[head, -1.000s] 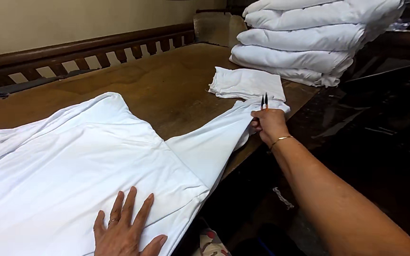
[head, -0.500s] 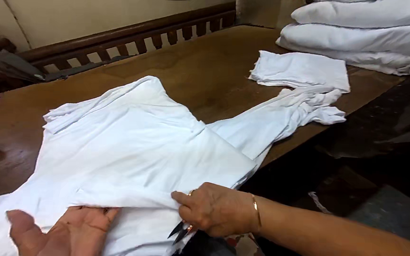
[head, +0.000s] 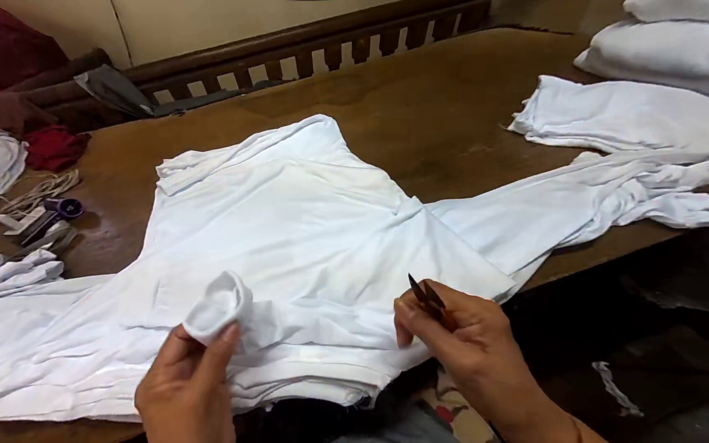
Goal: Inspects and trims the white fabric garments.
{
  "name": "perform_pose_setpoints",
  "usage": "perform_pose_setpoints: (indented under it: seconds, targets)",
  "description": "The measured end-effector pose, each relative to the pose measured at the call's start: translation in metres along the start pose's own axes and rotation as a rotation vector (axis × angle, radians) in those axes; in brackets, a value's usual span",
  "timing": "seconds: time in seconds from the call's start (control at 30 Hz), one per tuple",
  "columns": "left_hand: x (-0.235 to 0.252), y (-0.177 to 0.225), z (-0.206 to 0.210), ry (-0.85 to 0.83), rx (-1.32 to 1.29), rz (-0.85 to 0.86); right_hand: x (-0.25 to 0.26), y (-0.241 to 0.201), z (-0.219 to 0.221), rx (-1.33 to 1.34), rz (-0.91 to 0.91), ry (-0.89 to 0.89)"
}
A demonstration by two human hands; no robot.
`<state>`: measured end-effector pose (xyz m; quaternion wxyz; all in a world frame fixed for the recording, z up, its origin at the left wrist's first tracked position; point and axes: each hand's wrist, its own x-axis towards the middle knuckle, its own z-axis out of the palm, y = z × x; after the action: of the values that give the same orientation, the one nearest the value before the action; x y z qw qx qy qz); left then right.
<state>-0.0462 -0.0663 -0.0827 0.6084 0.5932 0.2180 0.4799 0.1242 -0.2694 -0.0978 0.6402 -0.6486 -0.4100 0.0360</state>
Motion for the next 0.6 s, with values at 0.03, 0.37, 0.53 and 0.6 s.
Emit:
perform_pose_setpoints:
  seconds: [0.03,0.37,0.53,0.6]
  targets:
    - [-0.01,0.0,0.002,-0.061,0.044,0.072,0.0,-0.012,0.005,0.139,0.071,-0.024]
    - [-0.064,0.006,0.011,-0.483,0.012,0.14,-0.016,-0.033,0.052,0.296,0.136,-0.124]
    - [-0.058,0.007,0.007,-0.371,0.165,0.209,-0.022,-0.034,0.043,0.407,0.129,-0.131]
    - [-0.058,0.005,0.007,-0.378,0.236,0.231,-0.02,-0.043,0.036,0.601,0.364,-0.132]
